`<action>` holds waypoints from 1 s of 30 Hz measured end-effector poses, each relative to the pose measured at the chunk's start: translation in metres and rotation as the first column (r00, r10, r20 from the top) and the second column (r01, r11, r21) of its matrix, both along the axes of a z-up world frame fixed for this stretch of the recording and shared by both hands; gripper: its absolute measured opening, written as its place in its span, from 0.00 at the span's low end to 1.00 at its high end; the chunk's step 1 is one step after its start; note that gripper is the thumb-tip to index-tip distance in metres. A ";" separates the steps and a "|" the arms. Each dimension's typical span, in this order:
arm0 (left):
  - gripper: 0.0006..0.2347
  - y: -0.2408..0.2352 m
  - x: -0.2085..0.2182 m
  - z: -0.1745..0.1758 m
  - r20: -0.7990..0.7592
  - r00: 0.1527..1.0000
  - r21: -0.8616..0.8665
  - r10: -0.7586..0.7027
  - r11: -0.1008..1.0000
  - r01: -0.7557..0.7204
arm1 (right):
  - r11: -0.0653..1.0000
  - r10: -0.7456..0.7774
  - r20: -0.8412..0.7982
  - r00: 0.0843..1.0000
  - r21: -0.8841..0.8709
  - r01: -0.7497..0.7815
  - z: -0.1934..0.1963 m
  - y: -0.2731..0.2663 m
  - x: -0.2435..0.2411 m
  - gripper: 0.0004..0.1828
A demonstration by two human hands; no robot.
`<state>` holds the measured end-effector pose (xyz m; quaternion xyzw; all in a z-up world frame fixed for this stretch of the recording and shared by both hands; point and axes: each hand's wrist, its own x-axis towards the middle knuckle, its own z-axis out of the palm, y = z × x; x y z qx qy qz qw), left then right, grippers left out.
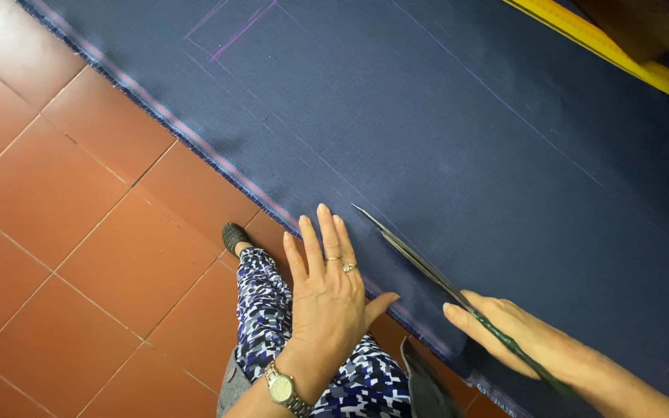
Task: Marking a pattern on blue fabric with chalk and rulers, then cutting the fabric with large tailor's scissors.
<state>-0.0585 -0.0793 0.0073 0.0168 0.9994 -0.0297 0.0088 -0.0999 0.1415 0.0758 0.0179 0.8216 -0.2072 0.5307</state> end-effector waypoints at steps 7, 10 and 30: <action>0.56 -0.001 0.000 0.000 -0.007 1.000 0.020 -0.001 1.000 0.002 | 0.998 -0.016 -0.044 0.999 0.061 0.018 -0.016 0.002 0.006 0.24; 0.55 -0.001 0.000 0.000 -0.010 1.000 0.010 -0.002 1.000 0.002 | 0.996 0.046 -0.069 0.997 0.075 -0.041 -0.030 0.012 0.010 0.23; 0.51 -0.075 -0.045 0.002 0.033 0.999 -0.162 -0.025 0.986 0.030 | 0.999 -0.053 0.111 0.992 0.004 0.053 0.007 -0.022 -0.019 0.21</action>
